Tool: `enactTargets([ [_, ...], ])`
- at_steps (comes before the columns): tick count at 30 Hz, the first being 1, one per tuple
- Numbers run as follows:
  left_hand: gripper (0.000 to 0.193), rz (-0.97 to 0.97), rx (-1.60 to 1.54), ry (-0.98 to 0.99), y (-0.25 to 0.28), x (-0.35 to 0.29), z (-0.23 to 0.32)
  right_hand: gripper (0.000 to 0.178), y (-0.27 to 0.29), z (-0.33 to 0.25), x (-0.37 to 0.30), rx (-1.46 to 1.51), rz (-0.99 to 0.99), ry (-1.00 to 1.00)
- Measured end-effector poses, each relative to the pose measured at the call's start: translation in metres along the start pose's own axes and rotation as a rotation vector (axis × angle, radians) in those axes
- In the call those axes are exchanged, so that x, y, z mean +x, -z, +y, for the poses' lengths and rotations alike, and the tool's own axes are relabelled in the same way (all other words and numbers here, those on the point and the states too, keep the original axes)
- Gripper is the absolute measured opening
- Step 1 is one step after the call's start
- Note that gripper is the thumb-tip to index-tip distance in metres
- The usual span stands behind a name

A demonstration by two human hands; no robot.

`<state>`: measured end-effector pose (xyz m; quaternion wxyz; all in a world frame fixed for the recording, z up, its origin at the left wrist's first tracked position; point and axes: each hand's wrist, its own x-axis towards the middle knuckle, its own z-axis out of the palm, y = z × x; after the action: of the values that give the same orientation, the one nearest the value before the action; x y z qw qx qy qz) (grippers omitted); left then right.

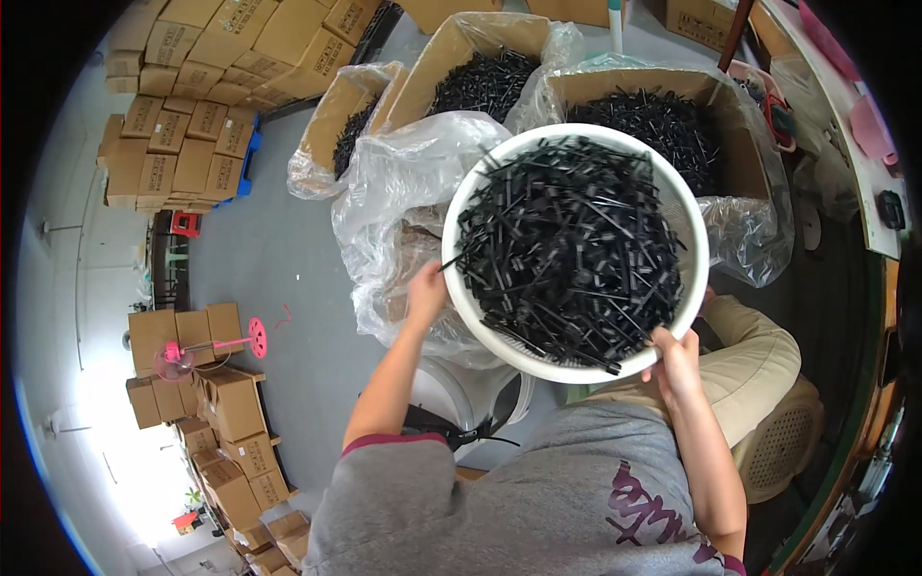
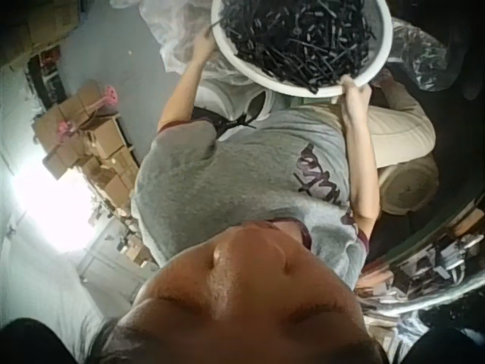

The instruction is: The person is sorting small black plastic components from a large bin into boxes and then uses a pneumatic jig to assemble or press them together.

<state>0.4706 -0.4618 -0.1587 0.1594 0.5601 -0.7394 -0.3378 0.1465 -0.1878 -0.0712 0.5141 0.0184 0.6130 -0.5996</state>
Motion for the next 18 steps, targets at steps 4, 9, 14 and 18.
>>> enactTargets([
  [4,0.031,-0.050,-0.781,0.154,-0.099,-0.007,-0.101,0.008,0.016,-0.016,-0.035,0.063,0.043,-0.046],
  [9,0.063,-0.057,-0.779,0.642,-0.158,0.048,-0.006,0.021,0.060,-0.026,-0.061,0.086,0.345,0.052],
  [14,0.059,-0.187,-0.864,0.243,-0.139,0.079,0.085,0.027,0.091,-0.038,-0.086,0.151,0.422,0.217],
  [18,0.062,-0.468,-0.975,0.007,-0.196,0.056,0.154,0.021,0.111,-0.049,-0.102,0.194,0.431,0.215],
])
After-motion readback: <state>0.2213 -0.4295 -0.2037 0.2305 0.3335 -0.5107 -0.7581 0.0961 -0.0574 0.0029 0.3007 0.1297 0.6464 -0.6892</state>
